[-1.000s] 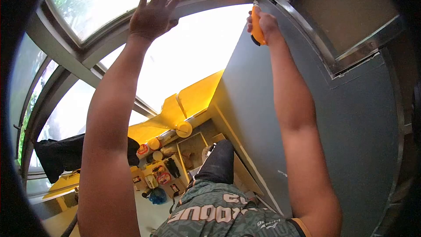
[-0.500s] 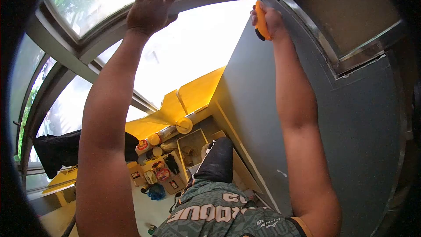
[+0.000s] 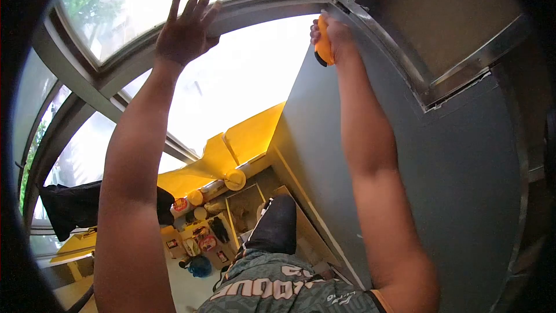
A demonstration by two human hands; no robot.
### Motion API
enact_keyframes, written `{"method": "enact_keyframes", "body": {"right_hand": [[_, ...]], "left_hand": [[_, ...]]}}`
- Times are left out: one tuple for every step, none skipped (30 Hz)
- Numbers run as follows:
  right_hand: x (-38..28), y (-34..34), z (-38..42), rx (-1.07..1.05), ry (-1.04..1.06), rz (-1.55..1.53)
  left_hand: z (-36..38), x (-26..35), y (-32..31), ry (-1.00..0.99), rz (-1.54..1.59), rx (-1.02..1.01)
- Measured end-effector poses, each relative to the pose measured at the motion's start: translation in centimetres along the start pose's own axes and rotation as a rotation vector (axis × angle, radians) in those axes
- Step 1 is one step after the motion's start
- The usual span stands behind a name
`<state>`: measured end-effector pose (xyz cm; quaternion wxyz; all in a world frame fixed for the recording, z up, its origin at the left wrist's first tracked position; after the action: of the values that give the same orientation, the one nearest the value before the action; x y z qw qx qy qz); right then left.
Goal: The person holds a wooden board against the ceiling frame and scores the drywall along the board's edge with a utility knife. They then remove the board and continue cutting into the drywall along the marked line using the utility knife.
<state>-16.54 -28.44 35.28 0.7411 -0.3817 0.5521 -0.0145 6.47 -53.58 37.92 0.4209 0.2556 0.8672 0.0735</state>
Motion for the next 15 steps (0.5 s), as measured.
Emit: {"method": "enact_keyframes", "body": {"right_hand": [[0.1, 0.1, -0.2, 0.011, -0.019, -0.041], [0.1, 0.2, -0.2, 0.024, -0.039, -0.084], [0.2, 0.2, -0.1, 0.024, -0.036, -0.089], [0.2, 0.3, -0.1, 0.016, -0.035, -0.071], [0.1, 0.2, 0.0, 0.007, -0.036, -0.052], [0.1, 0.1, 0.1, 0.006, -0.037, -0.051], [0.1, 0.0, 0.2, 0.029, -0.035, -0.042], [0.1, -0.1, 0.4, 0.052, -0.032, -0.032], [0.1, 0.0, 0.8, 0.050, -0.033, -0.030], [0.1, 0.4, 1.5, 0.030, -0.015, -0.011], [-0.1, 0.8, 2.0, 0.012, 0.005, 0.008], [-0.3, 1.1, 2.4, 0.019, 0.010, 0.008], [-0.4, 1.5, 2.9, 0.019, -0.002, 0.030], [-0.6, 1.7, 3.2, 0.015, -0.009, 0.053], [-0.7, 1.6, 3.3, 0.043, -0.026, 0.035]], "left_hand": [[0.1, 0.0, 0.0, -0.002, 0.010, -0.012], [0.1, 0.0, 0.1, -0.009, 0.021, -0.023], [0.0, 0.0, 0.2, -0.007, 0.035, -0.039], [-0.1, 0.0, 0.2, -0.008, 0.034, -0.036], [-0.1, 0.0, 0.2, -0.008, 0.050, -0.038], [-0.1, 0.0, 0.1, -0.007, 0.066, -0.042], [0.0, 0.0, 0.1, -0.006, 0.066, -0.044], [0.0, -0.1, 0.1, -0.004, 0.082, -0.026], [0.0, -0.1, 0.1, -0.001, 0.098, -0.008], [0.1, -0.2, 0.0, 0.001, 0.101, -0.009], [0.1, -0.2, 0.0, 0.004, 0.093, -0.004], [0.0, -0.2, 0.1, 0.005, 0.085, 0.006], [-0.1, -0.1, 0.4, -0.004, 0.092, 0.018], [-0.1, -0.2, 0.5, -0.009, 0.071, -0.033], [-0.1, -0.2, 0.7, -0.011, 0.049, -0.086]]}}
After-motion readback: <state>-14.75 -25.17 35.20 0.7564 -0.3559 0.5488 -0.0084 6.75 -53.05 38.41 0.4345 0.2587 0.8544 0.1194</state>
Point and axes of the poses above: each hand's wrist, its own z-axis away from the middle knuckle, its own y-axis out of the back of the hand, x = y × z, the point moved 2 cm from there along -z, towards the middle knuckle, and after that the axes turned 15 degrees about -z, right-handed, at the moved point
